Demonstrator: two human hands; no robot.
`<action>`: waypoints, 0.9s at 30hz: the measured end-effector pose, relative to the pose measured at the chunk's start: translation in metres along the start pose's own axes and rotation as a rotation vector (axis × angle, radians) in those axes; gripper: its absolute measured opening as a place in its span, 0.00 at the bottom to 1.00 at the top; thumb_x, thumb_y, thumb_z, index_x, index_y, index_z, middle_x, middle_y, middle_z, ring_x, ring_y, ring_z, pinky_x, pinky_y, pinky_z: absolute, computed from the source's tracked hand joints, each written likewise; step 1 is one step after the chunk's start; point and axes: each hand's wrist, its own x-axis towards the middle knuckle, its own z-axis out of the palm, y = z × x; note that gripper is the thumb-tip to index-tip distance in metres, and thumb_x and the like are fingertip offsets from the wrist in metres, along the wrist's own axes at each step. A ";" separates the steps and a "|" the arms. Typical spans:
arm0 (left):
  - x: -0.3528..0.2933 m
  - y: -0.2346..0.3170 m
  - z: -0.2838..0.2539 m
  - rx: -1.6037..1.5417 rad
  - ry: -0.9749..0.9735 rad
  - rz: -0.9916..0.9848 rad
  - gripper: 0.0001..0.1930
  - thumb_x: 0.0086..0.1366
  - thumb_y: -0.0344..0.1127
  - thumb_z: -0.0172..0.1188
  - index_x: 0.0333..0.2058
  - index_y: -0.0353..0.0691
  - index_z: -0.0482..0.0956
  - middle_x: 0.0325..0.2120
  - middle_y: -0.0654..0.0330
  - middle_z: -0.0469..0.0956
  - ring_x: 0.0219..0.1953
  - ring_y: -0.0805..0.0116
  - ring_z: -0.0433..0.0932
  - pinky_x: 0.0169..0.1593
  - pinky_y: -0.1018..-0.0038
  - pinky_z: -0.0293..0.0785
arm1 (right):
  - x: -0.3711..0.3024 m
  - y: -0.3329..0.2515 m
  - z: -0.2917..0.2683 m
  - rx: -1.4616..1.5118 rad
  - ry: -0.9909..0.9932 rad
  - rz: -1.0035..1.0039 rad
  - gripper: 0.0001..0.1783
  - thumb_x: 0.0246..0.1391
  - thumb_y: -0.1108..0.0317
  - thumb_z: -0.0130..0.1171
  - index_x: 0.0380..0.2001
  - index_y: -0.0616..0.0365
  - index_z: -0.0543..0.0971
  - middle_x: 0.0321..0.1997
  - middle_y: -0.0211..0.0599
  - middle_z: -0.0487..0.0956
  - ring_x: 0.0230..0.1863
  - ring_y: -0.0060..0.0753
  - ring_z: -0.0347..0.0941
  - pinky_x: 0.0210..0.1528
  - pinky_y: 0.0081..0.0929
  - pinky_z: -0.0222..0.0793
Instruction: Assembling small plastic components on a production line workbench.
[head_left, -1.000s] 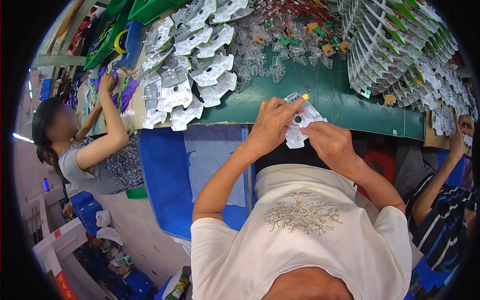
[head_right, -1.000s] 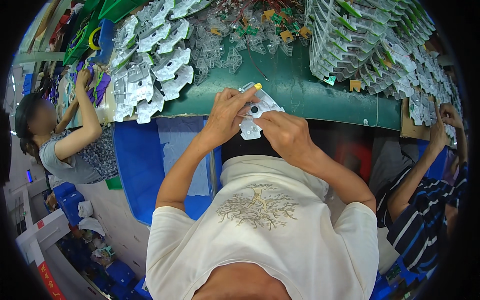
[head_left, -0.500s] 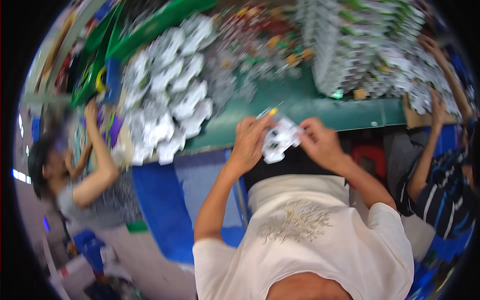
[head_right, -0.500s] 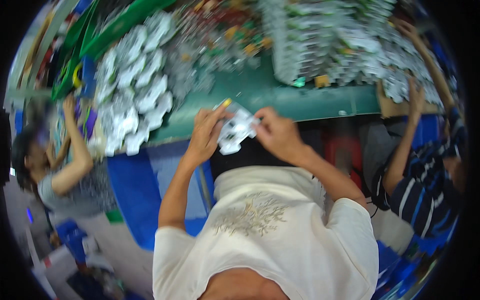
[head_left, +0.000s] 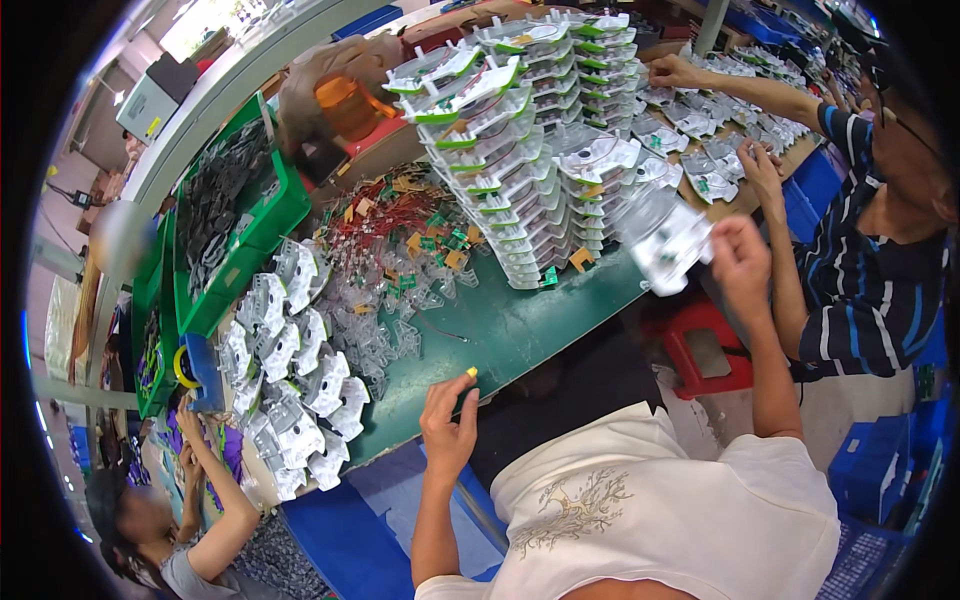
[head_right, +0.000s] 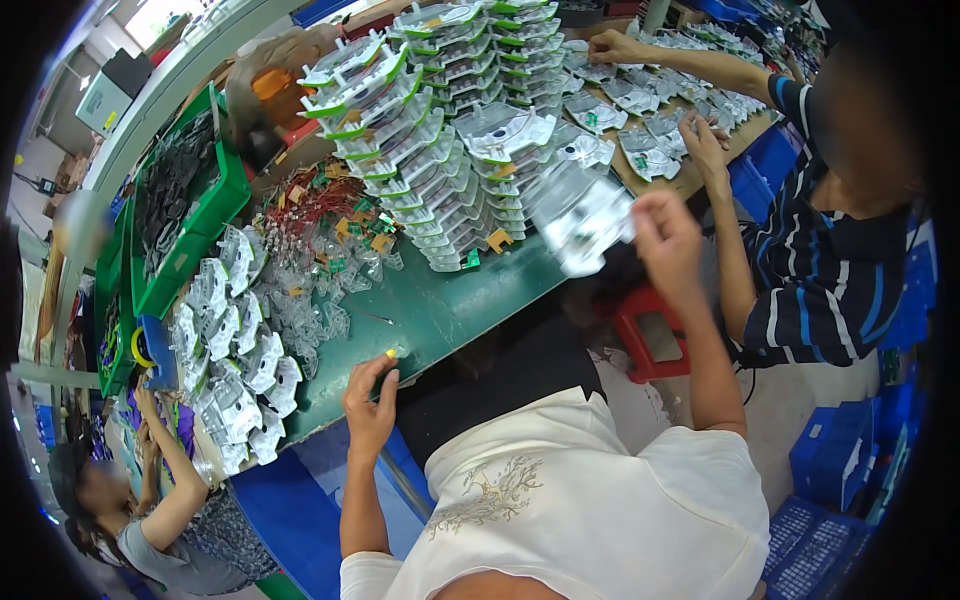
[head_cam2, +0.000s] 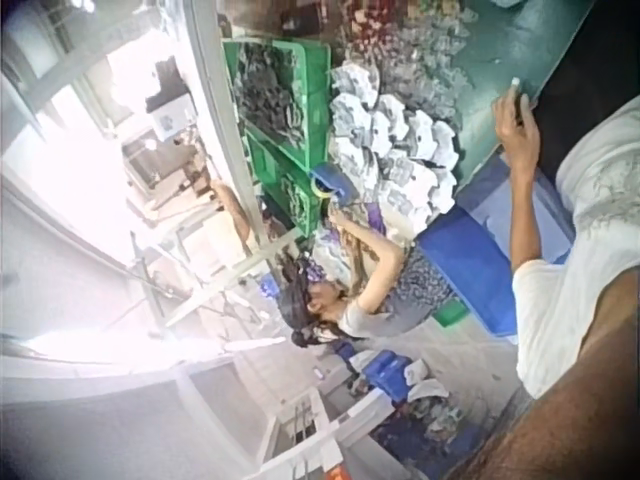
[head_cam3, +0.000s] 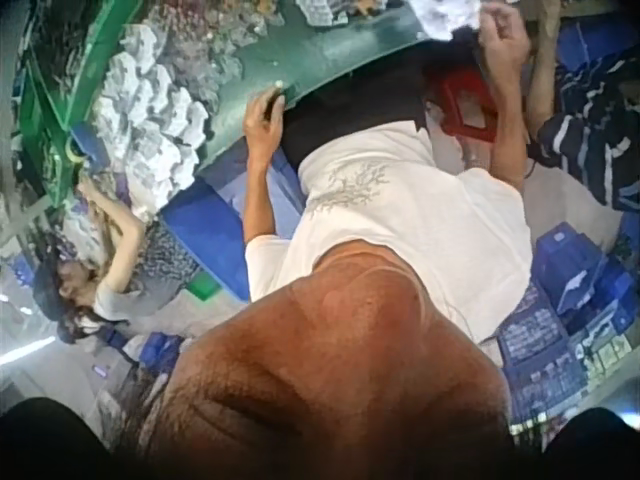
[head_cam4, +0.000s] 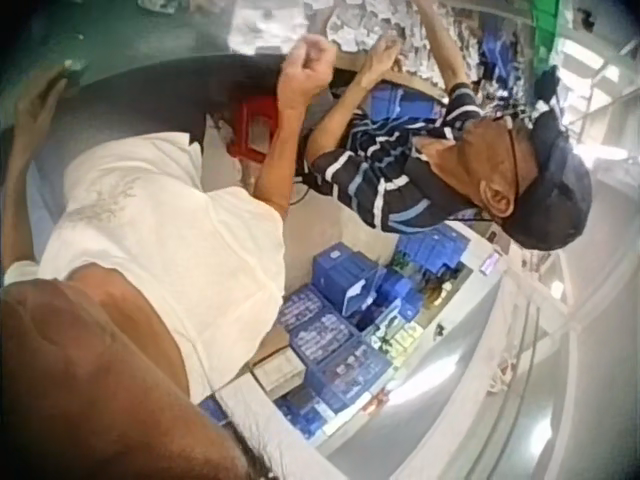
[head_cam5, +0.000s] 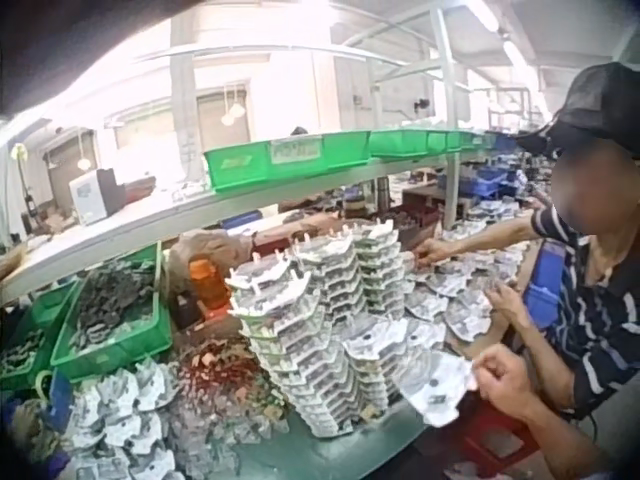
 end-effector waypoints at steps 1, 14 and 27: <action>0.000 -0.002 0.004 -0.026 -0.038 -0.010 0.12 0.60 0.21 0.63 0.43 0.32 0.81 0.36 0.52 0.83 0.40 0.55 0.80 0.45 0.66 0.75 | 0.016 0.005 -0.017 0.085 0.020 0.015 0.03 0.63 0.76 0.54 0.39 0.57 0.75 0.25 0.21 0.72 0.21 0.09 0.65 0.20 0.11 0.58; -0.008 0.006 0.003 0.072 -0.010 -0.020 0.10 0.60 0.23 0.64 0.41 0.33 0.82 0.34 0.53 0.83 0.37 0.55 0.80 0.44 0.66 0.75 | 0.144 0.109 0.024 0.030 -0.140 0.088 0.11 0.63 0.63 0.58 0.46 0.55 0.77 0.24 0.25 0.75 0.19 0.13 0.65 0.19 0.15 0.59; -0.012 -0.001 0.008 0.015 -0.060 -0.072 0.08 0.62 0.25 0.62 0.40 0.34 0.82 0.32 0.51 0.80 0.35 0.51 0.77 0.41 0.63 0.73 | -0.058 -0.049 0.221 -0.073 -0.710 -0.452 0.16 0.51 0.63 0.68 0.40 0.62 0.82 0.27 0.48 0.82 0.24 0.44 0.79 0.26 0.38 0.72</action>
